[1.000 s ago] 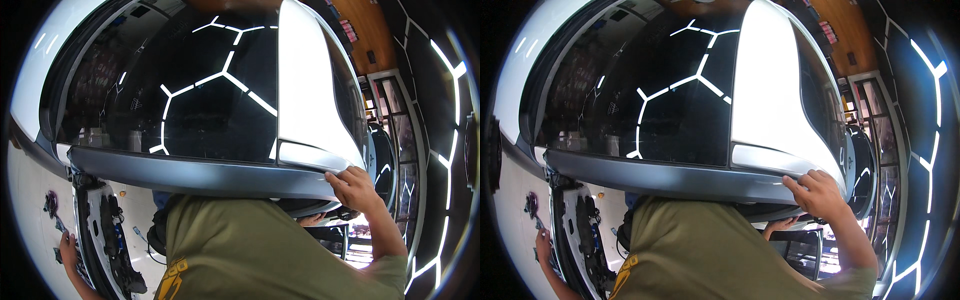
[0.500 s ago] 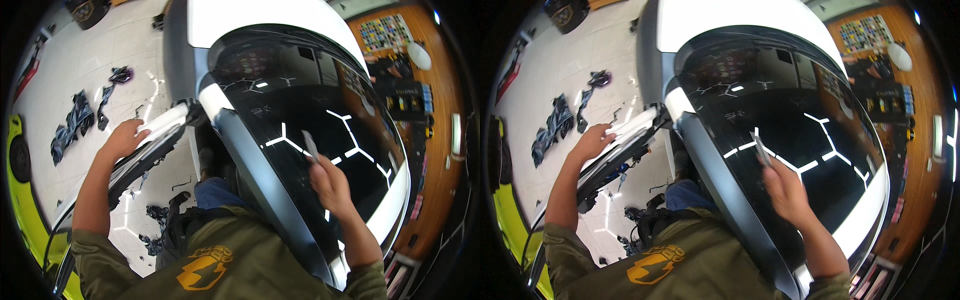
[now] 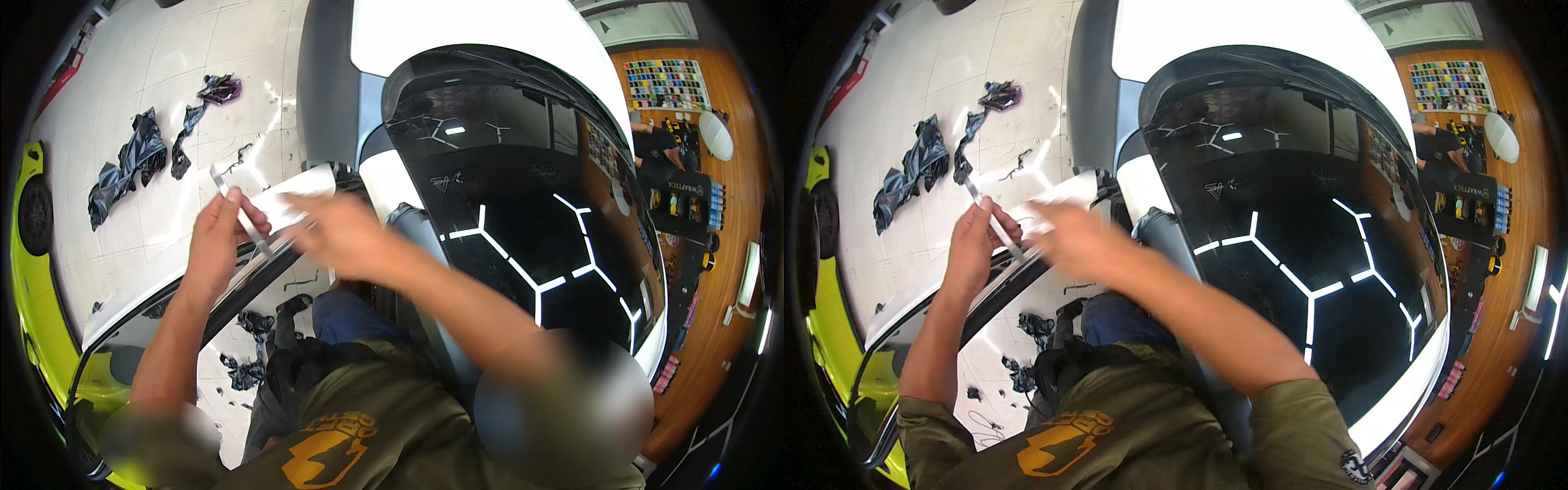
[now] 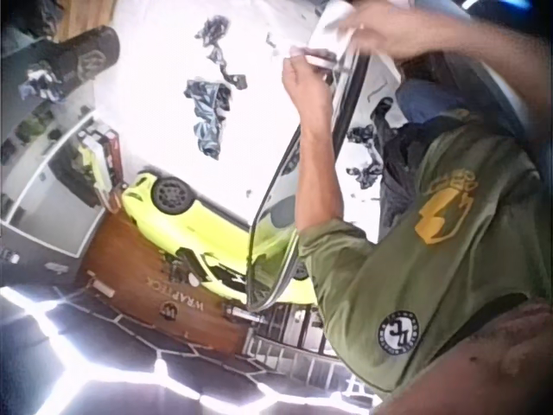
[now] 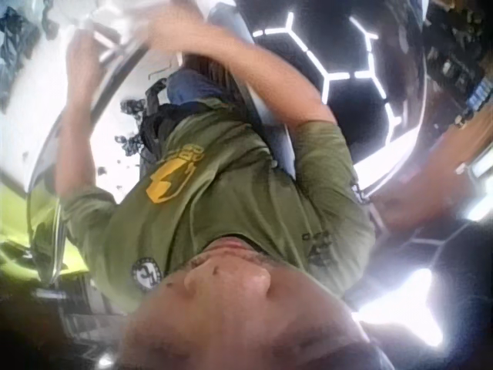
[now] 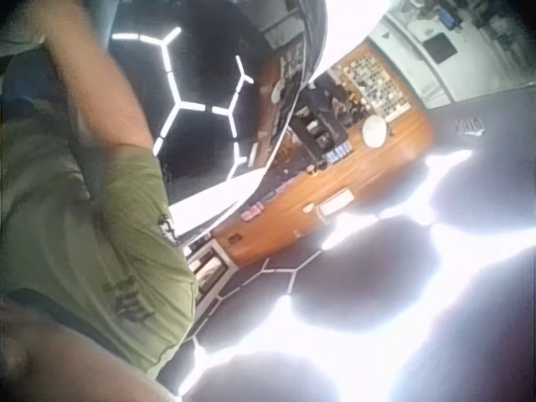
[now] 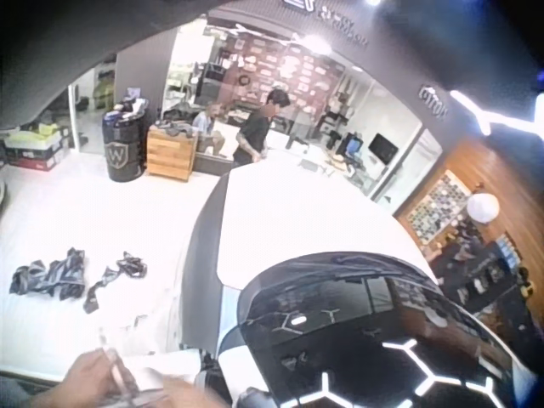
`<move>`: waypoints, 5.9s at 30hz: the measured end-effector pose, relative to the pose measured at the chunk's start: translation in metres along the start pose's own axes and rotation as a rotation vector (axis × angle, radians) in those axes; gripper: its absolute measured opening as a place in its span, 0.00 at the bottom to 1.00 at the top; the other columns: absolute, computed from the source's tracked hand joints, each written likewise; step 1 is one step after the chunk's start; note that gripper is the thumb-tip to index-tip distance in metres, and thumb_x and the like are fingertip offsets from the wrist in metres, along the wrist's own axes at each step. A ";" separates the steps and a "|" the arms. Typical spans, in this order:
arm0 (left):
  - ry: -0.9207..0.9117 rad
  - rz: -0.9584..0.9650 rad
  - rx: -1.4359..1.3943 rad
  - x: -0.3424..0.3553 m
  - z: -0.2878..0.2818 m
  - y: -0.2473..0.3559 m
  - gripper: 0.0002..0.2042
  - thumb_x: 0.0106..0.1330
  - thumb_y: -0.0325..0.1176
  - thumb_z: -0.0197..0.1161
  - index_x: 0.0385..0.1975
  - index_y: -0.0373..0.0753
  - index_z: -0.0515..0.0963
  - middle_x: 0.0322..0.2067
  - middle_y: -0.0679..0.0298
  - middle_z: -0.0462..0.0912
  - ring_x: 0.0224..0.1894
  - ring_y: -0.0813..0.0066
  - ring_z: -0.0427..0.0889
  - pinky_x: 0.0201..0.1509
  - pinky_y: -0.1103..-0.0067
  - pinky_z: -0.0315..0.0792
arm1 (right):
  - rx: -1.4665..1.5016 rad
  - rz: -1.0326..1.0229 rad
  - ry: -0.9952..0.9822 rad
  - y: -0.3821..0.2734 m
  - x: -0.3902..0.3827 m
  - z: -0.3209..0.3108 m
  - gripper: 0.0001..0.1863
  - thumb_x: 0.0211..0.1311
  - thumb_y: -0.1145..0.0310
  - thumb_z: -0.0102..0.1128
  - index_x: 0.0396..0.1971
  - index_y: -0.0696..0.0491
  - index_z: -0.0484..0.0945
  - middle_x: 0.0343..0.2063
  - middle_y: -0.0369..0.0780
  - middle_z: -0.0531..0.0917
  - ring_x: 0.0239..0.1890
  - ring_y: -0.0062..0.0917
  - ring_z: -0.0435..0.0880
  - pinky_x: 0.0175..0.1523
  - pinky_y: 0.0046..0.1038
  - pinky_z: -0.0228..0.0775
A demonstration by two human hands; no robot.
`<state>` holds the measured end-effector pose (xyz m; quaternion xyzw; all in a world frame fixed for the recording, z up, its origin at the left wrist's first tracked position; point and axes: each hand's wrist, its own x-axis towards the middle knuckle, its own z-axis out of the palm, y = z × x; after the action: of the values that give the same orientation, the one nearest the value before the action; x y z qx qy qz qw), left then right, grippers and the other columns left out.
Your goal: The person applies a white vinyl wrap to the roof and pillars of a white car. They use a squeegee to smooth the film and a knife to trim excess material along the edges. A second person is visible working on the interior of the car.
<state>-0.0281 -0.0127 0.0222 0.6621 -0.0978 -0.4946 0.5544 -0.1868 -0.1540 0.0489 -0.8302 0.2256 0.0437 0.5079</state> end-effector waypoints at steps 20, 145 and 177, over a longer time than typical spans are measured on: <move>-0.096 0.007 0.381 0.007 -0.005 0.007 0.18 0.76 0.47 0.45 0.33 0.39 0.73 0.17 0.72 0.66 0.20 0.82 0.68 0.26 0.82 0.64 | -0.431 -0.024 0.150 0.090 -0.083 -0.076 0.09 0.60 0.76 0.58 0.40 0.60 0.78 0.45 0.48 0.77 0.50 0.43 0.74 0.57 0.38 0.68; -0.021 0.532 0.777 0.020 -0.011 0.008 0.22 0.75 0.47 0.46 0.36 0.30 0.75 0.28 0.42 0.78 0.33 0.45 0.77 0.41 0.63 0.69 | -0.464 0.043 0.133 -0.044 -0.275 -0.006 0.17 0.49 0.85 0.55 0.42 0.61 0.74 0.35 0.48 0.77 0.45 0.48 0.74 0.54 0.40 0.70; 0.083 0.383 1.589 0.058 -0.109 -0.038 0.18 0.70 0.44 0.55 0.36 0.31 0.74 0.19 0.45 0.75 0.24 0.47 0.77 0.29 0.59 0.64 | 0.320 0.224 0.271 -0.028 -0.389 -0.056 0.29 0.54 0.66 0.68 0.55 0.64 0.74 0.51 0.54 0.78 0.57 0.46 0.76 0.65 0.47 0.62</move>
<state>0.0683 0.0313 -0.0523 0.8470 -0.5102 -0.1493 -0.0023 -0.5312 -0.0631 0.2162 -0.7071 0.3866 -0.0486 0.5901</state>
